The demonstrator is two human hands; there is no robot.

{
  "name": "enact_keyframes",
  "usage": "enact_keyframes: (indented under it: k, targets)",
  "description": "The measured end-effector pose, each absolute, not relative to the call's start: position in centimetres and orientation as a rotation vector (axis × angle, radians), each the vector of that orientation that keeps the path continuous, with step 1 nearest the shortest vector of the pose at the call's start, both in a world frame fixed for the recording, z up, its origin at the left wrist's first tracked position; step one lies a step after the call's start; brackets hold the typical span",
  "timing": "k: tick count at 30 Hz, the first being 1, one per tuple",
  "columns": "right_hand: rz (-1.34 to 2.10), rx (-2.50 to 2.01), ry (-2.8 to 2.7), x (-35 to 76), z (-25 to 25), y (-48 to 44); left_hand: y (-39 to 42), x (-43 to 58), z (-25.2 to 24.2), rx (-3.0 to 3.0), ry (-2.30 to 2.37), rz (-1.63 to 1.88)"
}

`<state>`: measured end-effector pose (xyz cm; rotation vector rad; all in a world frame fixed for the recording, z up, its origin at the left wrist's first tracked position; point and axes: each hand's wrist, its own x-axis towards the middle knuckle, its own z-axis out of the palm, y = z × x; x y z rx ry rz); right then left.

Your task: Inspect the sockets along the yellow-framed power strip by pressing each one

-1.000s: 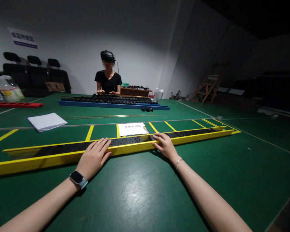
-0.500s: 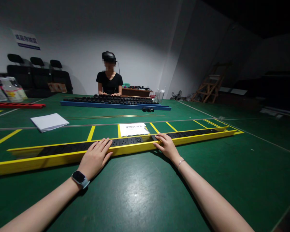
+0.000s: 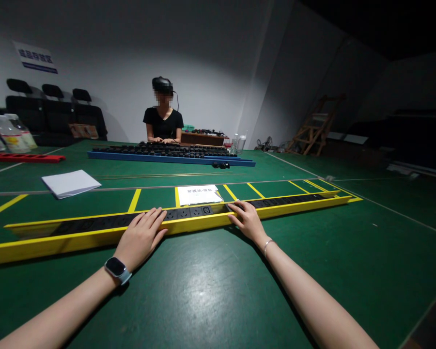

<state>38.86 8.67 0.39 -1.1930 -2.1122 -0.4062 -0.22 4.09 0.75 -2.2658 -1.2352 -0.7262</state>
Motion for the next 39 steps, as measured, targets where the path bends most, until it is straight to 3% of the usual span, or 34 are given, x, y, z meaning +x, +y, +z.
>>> enact_keyframes:
  k: [39]
  targets:
    - [-0.428, -1.177, -2.084, 39.2, -0.3, 9.4, 4.1, -0.2, 0.8, -2.261, -1.231, -0.732]
